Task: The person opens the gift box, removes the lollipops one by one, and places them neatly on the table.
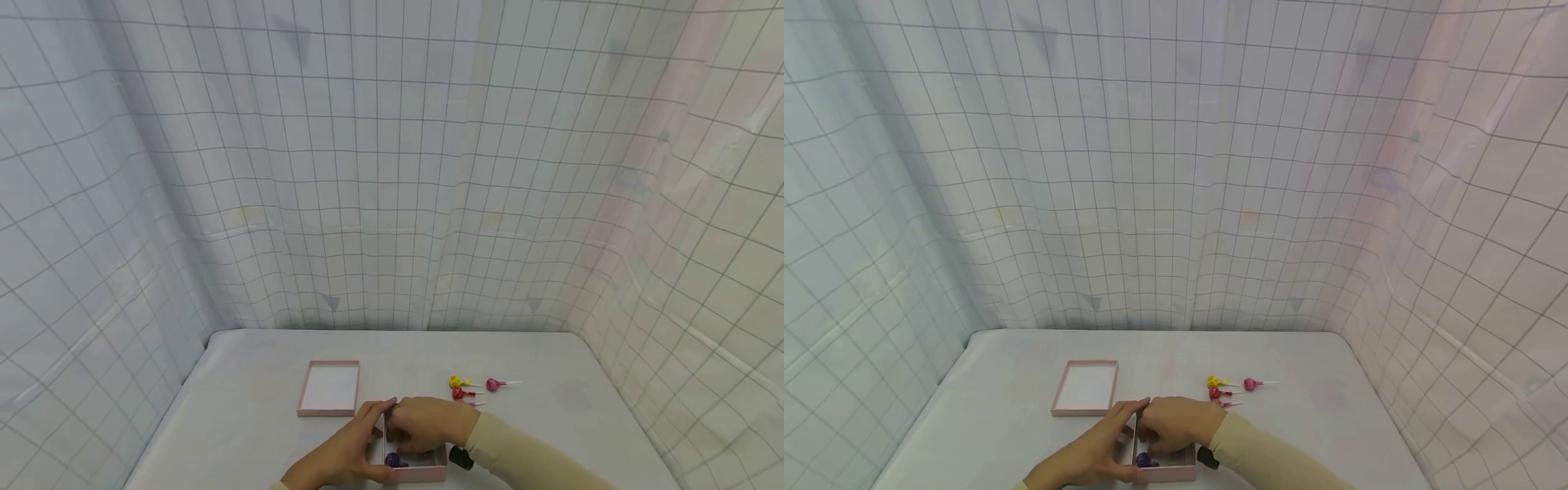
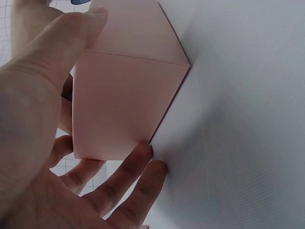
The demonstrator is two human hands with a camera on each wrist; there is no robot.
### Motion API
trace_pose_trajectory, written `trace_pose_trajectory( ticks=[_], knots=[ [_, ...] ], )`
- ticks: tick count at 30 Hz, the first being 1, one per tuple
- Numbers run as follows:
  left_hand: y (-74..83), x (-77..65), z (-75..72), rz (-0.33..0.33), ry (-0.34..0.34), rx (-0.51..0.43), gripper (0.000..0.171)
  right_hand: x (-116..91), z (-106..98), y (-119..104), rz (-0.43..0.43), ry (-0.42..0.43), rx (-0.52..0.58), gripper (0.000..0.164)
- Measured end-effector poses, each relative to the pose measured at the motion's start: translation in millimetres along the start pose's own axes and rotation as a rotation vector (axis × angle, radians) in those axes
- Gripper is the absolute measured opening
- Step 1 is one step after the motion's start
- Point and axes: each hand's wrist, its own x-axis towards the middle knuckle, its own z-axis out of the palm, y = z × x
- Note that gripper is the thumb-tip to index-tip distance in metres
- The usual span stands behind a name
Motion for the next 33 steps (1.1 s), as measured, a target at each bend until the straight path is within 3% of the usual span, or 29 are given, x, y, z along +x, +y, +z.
trace_pose_trajectory(
  ticks=[13,22,33],
  knots=[
    [0.5,0.4,-1.0,0.023,0.006,0.014,0.114,-3,-4,1,-0.037,-0.012,0.111,0.015],
    [0.9,0.6,-0.2,0.022,0.01,0.022,0.114,4,7,2,-0.042,-0.025,0.098,0.013],
    [2.2,0.3,-1.0,0.016,0.006,0.027,0.114,0,5,2,0.002,-0.01,0.094,0.017]
  ],
)
